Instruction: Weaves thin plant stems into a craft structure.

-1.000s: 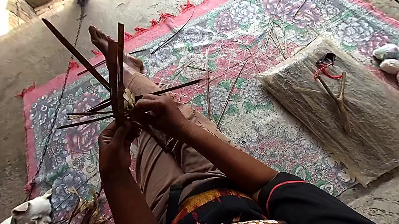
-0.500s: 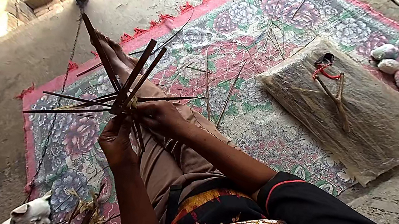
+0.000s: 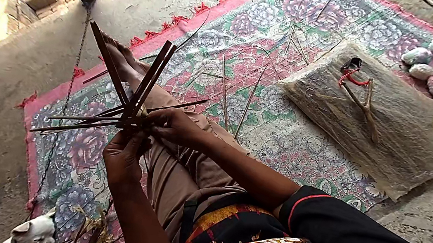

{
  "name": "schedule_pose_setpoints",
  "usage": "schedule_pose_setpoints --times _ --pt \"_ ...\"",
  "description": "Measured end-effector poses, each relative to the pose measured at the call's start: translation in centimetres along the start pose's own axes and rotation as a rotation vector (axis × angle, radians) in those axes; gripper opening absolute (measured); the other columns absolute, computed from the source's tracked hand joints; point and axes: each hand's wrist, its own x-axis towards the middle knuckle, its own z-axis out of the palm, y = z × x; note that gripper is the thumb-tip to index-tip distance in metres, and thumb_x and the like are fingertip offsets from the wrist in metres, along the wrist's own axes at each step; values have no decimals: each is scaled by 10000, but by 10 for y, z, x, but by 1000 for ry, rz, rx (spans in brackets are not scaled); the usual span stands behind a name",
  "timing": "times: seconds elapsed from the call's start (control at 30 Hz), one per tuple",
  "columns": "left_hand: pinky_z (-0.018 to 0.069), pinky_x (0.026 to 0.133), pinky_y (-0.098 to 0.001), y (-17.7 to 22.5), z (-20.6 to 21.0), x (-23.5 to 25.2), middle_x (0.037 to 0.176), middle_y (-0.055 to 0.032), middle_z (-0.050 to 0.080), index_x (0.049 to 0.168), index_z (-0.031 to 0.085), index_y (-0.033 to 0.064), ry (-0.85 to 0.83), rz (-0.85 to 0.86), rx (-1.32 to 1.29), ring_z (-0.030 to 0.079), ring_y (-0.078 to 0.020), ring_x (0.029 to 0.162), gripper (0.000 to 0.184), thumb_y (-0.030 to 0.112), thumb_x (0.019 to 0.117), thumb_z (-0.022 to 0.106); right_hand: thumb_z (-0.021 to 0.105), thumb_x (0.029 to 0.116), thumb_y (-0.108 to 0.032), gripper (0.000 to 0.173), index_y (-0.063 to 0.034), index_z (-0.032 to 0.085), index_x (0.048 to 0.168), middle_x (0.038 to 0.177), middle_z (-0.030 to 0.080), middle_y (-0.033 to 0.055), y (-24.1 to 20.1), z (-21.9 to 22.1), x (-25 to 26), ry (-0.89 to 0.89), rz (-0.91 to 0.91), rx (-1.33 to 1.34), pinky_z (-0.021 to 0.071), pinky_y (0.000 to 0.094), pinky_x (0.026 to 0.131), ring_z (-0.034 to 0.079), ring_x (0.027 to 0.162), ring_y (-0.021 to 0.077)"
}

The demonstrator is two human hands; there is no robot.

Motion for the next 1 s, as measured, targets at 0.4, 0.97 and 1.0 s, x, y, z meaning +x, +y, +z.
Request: schedule_pose_setpoints --times 0.4,0.97,1.0 --pt "585 716 -194 -10 -7 6 949 36 727 1052 692 -27 21 482 374 681 6 802 208 -55 850 737 577 962 52 144 116 640 1075 845 675 104 -1 5 -1 79 66 283 542 270 723 614 722 69" --pt "585 568 -211 -1 -19 0 675 40 691 958 676 61 -120 -61 119 653 -48 562 179 6 1021 517 585 1029 -104 199 52 697 975 769 623 76 1 -31 2 -166 207 -92 470 317 637 547 659 114" --pt "586 572 -209 -2 -24 1 675 46 686 953 675 72 -122 -56 111 651 -45 565 185 10 1022 515 581 1027 -96 200 60 684 956 728 594 52 9 -40 0 -126 218 -27 457 265 572 521 603 75"
